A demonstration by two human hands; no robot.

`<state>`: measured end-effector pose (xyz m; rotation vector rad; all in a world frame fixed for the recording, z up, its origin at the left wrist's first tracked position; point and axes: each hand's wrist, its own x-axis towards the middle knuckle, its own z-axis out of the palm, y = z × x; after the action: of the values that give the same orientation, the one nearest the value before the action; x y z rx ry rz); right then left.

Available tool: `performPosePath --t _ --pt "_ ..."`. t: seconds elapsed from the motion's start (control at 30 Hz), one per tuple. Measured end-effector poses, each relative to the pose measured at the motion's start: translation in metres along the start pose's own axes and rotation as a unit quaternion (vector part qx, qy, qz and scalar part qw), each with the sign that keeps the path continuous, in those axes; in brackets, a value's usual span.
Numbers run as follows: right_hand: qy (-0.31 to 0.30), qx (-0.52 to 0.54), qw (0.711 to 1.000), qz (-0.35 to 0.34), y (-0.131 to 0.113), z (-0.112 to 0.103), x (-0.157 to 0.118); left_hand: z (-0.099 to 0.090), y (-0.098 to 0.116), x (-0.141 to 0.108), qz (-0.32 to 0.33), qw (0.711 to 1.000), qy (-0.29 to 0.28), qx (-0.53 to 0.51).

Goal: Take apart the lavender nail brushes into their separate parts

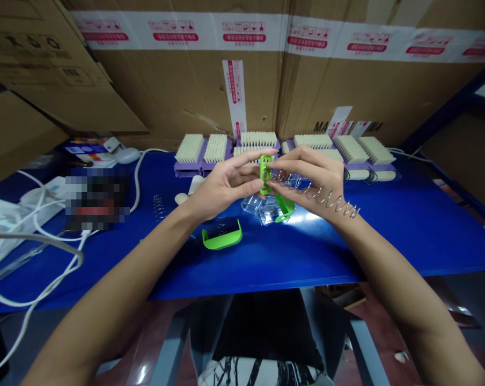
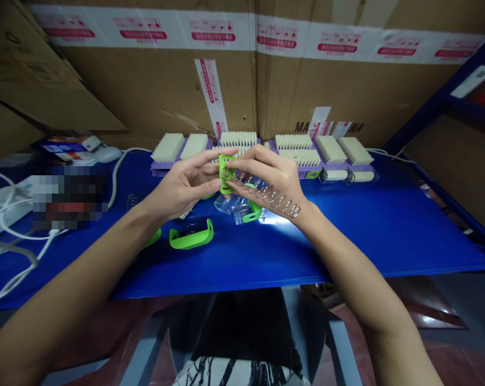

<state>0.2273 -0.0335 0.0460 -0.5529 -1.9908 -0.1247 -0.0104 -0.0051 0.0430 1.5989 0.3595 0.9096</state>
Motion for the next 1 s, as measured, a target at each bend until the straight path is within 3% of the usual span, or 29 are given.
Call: performPosePath --t 0.2,0.37,0.57,0.8,1.0 --pt "-0.003 -0.005 1.0 -0.01 0.003 -0.003 0.0 0.005 0.002 -0.003 0.01 0.999 0.041 0.013" --pt "-0.032 0.02 0.999 0.012 0.008 -0.004 0.0 0.009 0.003 -0.006 0.007 0.999 0.037 0.03" --pt "-0.017 0.015 0.999 0.038 0.011 0.005 -0.005 0.015 -0.002 -0.007 0.017 0.997 0.057 0.046" --pt "0.007 0.027 0.998 0.049 0.01 0.01 -0.001 0.015 -0.004 -0.007 0.006 0.997 0.076 -0.004" --pt "0.04 0.123 0.982 0.139 0.006 0.018 -0.003 0.016 -0.01 -0.003 0.003 0.995 0.087 -0.04"
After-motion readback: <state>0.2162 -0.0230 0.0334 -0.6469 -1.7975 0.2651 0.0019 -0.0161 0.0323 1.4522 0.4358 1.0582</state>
